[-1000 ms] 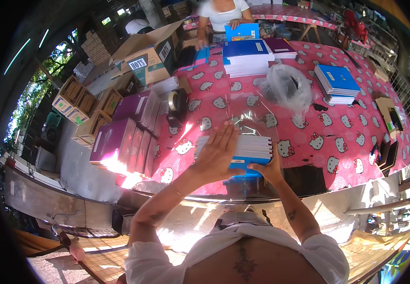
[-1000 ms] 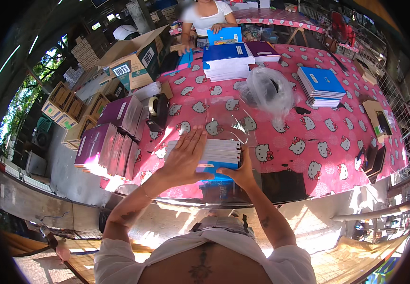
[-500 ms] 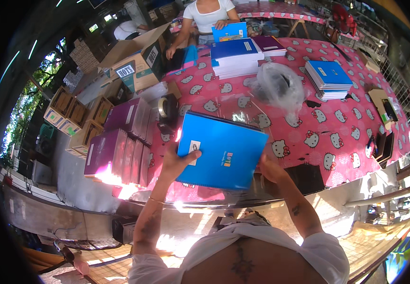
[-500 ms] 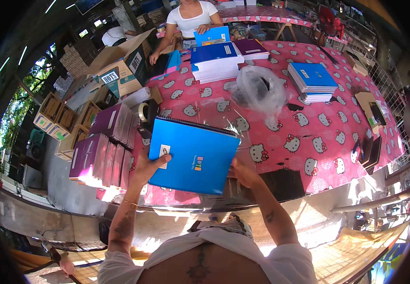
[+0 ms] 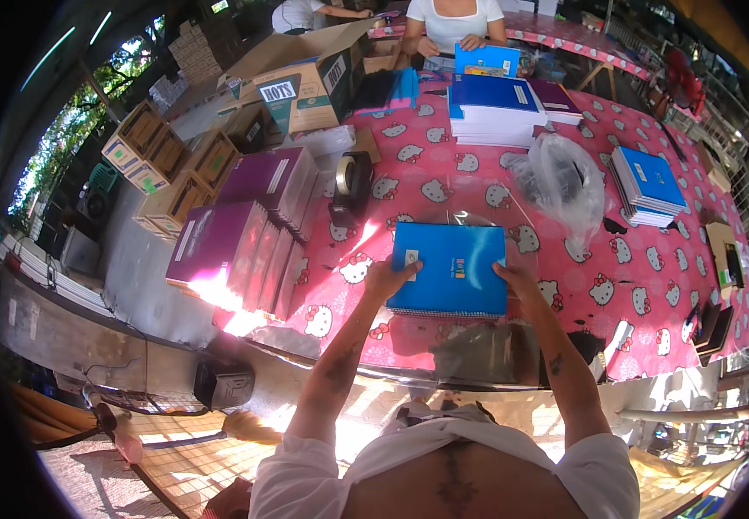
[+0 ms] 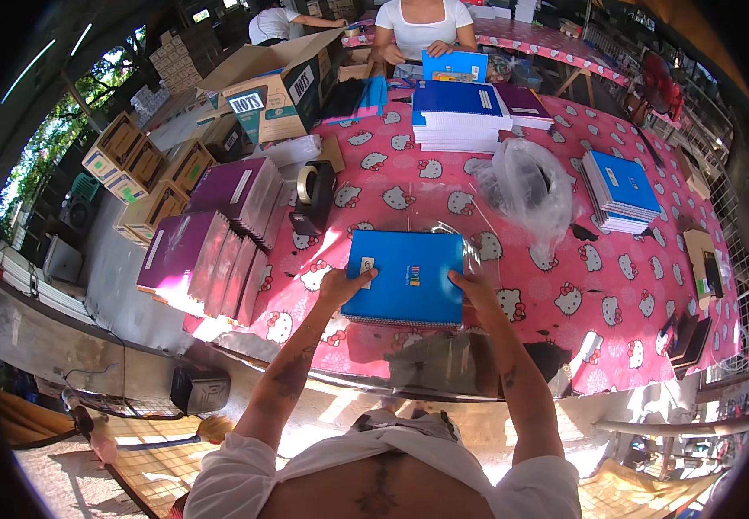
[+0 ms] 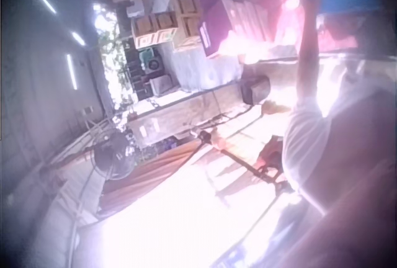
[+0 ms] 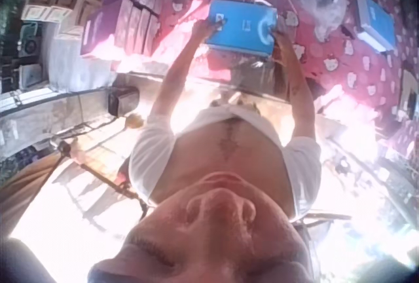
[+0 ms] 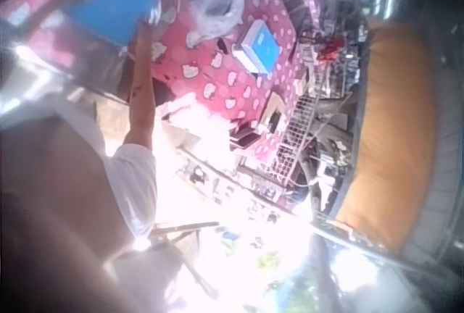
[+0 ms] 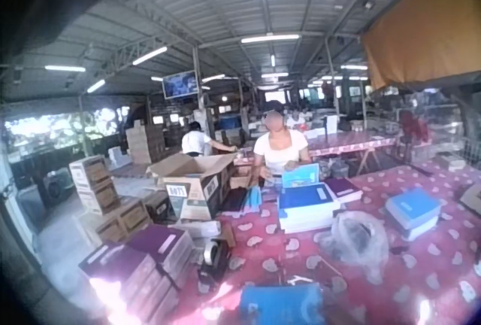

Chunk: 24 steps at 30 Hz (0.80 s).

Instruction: The person places blue and purple notebooks into clear plastic bags and then stacks the packaged notebooks onto the table.

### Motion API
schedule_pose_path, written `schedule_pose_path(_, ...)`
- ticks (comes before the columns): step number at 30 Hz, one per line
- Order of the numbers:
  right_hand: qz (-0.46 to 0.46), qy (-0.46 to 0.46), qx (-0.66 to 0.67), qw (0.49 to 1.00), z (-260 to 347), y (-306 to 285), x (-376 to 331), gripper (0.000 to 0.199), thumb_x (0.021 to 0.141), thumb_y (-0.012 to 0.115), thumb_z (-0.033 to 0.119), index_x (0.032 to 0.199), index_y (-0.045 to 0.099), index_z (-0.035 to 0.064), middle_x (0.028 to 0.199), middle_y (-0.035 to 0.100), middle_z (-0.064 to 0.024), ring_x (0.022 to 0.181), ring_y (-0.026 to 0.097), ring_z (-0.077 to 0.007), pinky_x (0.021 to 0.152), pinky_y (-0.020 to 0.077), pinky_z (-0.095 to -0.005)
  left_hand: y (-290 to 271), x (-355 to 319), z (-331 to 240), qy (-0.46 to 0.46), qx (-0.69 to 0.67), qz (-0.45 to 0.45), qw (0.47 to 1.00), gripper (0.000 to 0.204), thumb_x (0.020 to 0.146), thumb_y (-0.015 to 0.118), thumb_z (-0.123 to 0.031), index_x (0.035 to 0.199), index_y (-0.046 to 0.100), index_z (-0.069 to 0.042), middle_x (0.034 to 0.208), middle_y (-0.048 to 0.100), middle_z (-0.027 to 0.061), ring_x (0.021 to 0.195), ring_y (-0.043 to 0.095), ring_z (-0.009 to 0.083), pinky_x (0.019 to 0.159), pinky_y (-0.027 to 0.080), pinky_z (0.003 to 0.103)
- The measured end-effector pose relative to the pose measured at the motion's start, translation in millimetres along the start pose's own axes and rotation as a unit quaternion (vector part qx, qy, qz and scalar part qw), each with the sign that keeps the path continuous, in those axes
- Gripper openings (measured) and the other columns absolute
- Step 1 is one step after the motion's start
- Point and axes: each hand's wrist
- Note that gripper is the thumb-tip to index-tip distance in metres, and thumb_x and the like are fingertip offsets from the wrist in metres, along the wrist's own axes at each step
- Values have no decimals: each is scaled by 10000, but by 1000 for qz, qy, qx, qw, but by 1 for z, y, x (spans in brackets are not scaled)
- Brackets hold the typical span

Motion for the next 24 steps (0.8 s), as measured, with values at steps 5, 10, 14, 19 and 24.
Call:
schedule_pose_path(5,-4,-11,5,1000,-10,-6,15,638,834,779,441,1130,654,-110,1023,709,-159,905,699,-219,798,579,-333,-3,3,0,-31,2,46,998,751,725,637,-784,898,767,-65,784,730,146,789,725,315,724,554,425)
schedule_pose_path(10,-38,-60,-51,996,-11,-12,15,587,826,791,416,1111,670,-82,995,714,-148,839,702,-215,731,575,-329,-9,-3,-12,-36,-26,25,999,804,731,639,-785,952,749,-21,804,724,182,808,721,321,748,556,418)
schedule_pose_path(14,-46,-150,-203,967,-40,-44,-41,389,762,833,345,985,697,57,918,681,-84,847,665,-167,722,538,-348,-23,-68,36,55,-107,-190,974,571,775,800,-506,1005,606,-20,894,693,158,770,680,275,665,535,387)
schedule_pose_path(19,259,-332,-458,783,-95,-38,-136,213,812,788,248,959,682,137,853,647,-36,843,656,-245,740,521,-390,-22,-162,87,441,43,59,894,362,788,832,-281,1045,675,-80,831,670,66,740,656,257,770,570,357)
schedule_pose_path(24,172,-199,-507,821,-67,-19,-140,287,861,730,320,1045,662,111,884,690,-64,803,676,-281,727,515,-415,-24,-157,91,210,-19,159,965,307,916,692,-277,1145,676,-72,1010,732,126,913,720,266,799,571,387)
Point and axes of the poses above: each hand's wrist, its own x-axis towards the middle knuckle, its own y-axis out of the palm, z = x × y
